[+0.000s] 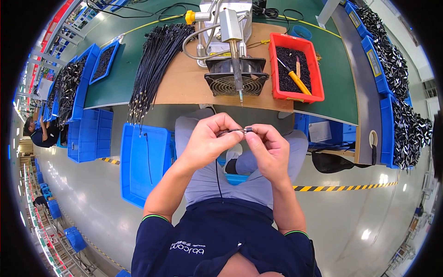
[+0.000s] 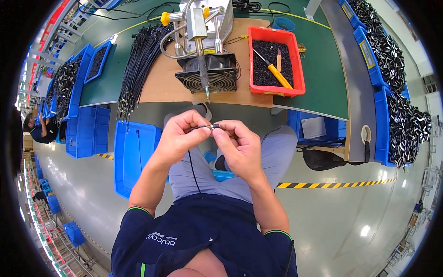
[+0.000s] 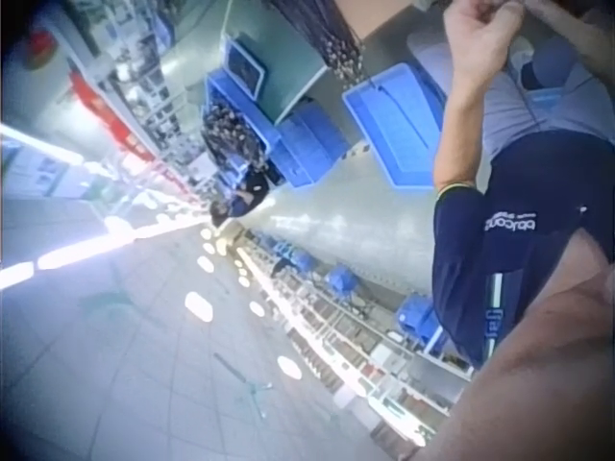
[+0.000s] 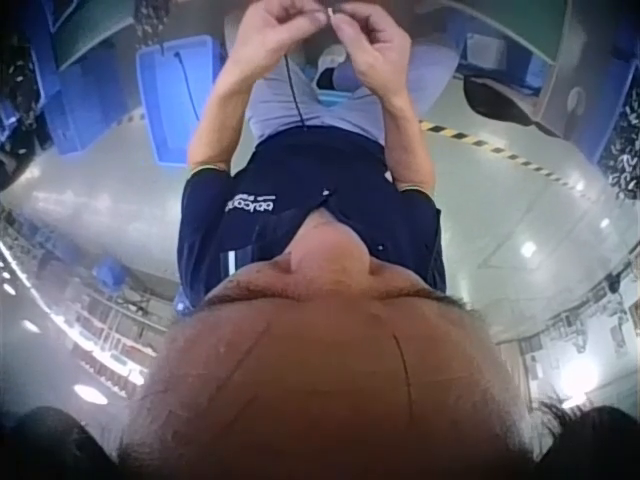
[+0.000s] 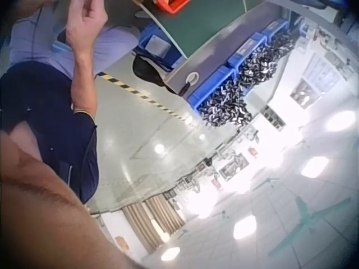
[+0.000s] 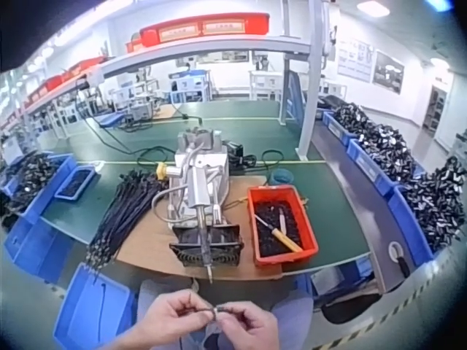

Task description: The person processes electrical cables by attaching small connectors to wire bundles using a specialized workbench machine.

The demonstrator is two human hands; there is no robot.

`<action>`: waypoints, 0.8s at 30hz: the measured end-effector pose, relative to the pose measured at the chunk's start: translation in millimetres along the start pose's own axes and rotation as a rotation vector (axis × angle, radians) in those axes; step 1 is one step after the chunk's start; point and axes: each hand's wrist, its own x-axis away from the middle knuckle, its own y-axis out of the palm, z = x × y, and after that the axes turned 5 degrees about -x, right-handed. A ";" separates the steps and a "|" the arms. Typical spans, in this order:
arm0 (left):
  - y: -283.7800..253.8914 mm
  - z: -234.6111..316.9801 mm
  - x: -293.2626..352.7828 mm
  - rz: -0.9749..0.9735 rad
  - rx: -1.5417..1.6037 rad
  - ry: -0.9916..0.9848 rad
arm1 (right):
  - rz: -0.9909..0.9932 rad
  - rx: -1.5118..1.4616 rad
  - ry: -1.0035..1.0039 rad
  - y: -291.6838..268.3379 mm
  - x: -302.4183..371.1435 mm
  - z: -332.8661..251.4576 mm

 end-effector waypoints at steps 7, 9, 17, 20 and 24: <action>-21.4 -44.6 31.7 0.181 -0.563 0.170 | -0.006 0.115 0.087 -0.7 7.1 29.8; -23.9 -48.9 44.8 0.221 -0.752 0.171 | -0.055 0.343 0.122 -2.7 13.3 40.3; -140.1 -146.4 125.8 0.732 -1.118 -0.133 | -0.059 0.458 0.294 -8.8 33.3 92.7; -193.0 -153.1 159.7 0.919 -1.183 -0.125 | -0.075 0.476 0.322 -3.1 26.4 91.1; -232.4 -129.8 169.3 1.101 -1.278 0.025 | -0.083 0.512 0.315 5.7 18.2 93.1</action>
